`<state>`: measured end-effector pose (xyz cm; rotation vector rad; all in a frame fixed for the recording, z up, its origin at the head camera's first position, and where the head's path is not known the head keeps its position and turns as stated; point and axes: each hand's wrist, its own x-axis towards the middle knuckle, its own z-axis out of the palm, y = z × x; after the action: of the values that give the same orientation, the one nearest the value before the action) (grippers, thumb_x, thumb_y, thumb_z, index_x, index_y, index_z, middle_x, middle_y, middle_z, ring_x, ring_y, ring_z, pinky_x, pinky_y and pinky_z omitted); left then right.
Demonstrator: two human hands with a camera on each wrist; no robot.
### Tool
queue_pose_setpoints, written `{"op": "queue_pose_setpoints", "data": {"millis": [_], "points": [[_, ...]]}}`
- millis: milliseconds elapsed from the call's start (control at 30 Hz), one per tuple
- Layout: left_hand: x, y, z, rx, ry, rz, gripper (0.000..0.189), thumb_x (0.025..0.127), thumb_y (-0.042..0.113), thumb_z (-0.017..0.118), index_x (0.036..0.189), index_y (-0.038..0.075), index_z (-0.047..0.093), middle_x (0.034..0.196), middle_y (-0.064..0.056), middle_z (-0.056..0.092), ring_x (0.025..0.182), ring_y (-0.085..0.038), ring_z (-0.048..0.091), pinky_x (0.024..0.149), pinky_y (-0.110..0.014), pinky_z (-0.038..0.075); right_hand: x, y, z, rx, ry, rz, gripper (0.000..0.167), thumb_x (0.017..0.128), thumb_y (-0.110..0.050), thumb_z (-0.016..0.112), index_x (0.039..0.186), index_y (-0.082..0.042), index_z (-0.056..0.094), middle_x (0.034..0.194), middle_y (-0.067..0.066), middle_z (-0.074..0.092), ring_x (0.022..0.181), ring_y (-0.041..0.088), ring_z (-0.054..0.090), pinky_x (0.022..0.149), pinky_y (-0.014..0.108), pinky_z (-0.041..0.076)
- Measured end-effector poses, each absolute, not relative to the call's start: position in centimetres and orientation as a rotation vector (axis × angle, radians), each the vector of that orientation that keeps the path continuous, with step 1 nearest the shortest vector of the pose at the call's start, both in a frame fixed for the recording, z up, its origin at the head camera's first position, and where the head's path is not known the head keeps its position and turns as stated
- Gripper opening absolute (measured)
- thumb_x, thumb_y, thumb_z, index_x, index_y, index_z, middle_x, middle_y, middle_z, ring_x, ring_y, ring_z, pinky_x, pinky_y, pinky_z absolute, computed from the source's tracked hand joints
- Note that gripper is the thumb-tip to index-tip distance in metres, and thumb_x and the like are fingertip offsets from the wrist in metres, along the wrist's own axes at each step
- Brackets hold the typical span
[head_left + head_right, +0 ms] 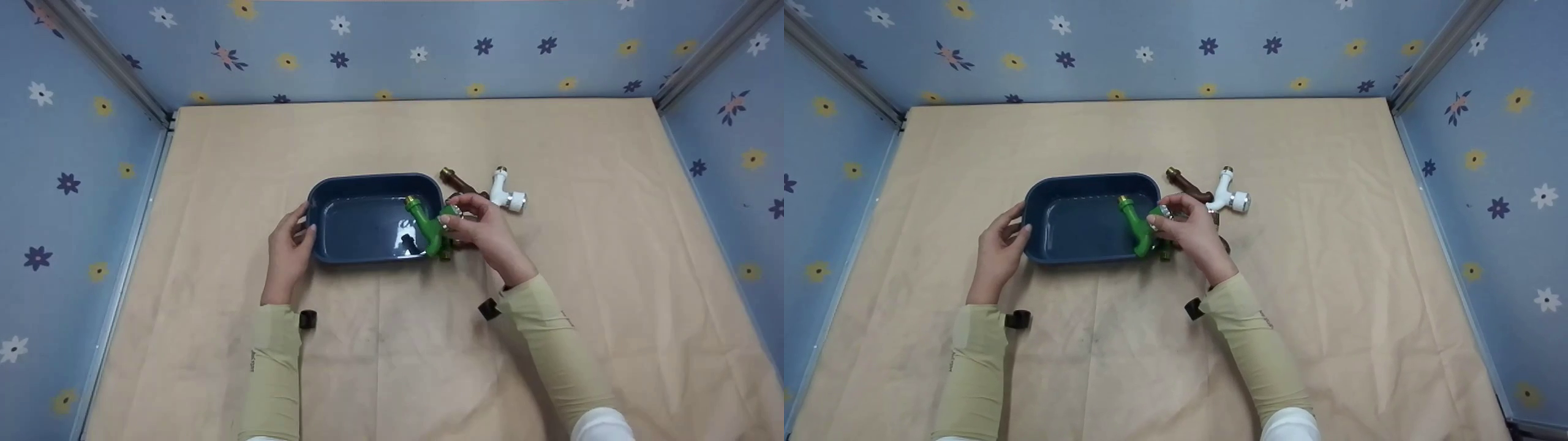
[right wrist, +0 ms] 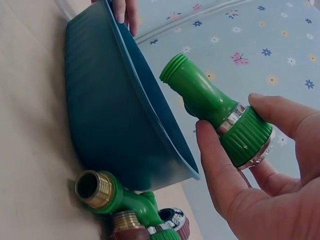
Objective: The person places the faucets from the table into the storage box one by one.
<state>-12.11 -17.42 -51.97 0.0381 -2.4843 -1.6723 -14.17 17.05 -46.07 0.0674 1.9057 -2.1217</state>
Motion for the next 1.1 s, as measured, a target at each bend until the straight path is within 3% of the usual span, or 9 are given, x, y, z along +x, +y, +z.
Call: {"op": "queue_pose_setpoints", "data": {"millis": [267, 533, 1100], "points": [[-12.1, -17.3, -51.9, 0.056, -2.491, -1.677, 0.045, 0.096, 0.005, 0.054, 0.140, 0.005, 0.047, 0.130, -0.013, 0.053, 0.111, -0.024, 0.058, 0.094, -0.029, 0.047, -14.3, 15.8, -46.5, 0.049, 1.856, -2.128, 0.042, 0.082, -0.003, 0.075, 0.116, 0.007, 0.054, 0.102, 0.013, 0.054, 0.086, 0.022, 0.064, 0.081, 0.043, 0.054], [-12.1, -17.3, -51.8, 0.076, -2.486, -1.702, 0.045, 0.096, 0.004, 0.054, 0.141, 0.005, 0.047, 0.131, -0.012, 0.052, 0.110, -0.022, 0.058, 0.093, -0.029, 0.048, -14.5, 14.6, -46.5, 0.072, 1.915, -2.086, 0.046, 0.083, -0.005, 0.074, 0.120, 0.009, 0.051, 0.110, 0.015, 0.053, 0.092, 0.025, 0.063, 0.080, 0.039, 0.055], [-12.1, -17.3, -51.9, 0.010, -2.462, -1.689, 0.045, 0.097, 0.004, 0.054, 0.141, 0.003, 0.046, 0.131, -0.015, 0.052, 0.111, -0.027, 0.057, 0.094, -0.031, 0.047, -14.8, 12.5, -46.7, 0.065, 1.859, -2.118, 0.040, 0.082, 0.004, 0.072, 0.116, 0.011, 0.051, 0.102, 0.015, 0.053, 0.083, 0.020, 0.064, 0.078, 0.039, 0.056]]}}
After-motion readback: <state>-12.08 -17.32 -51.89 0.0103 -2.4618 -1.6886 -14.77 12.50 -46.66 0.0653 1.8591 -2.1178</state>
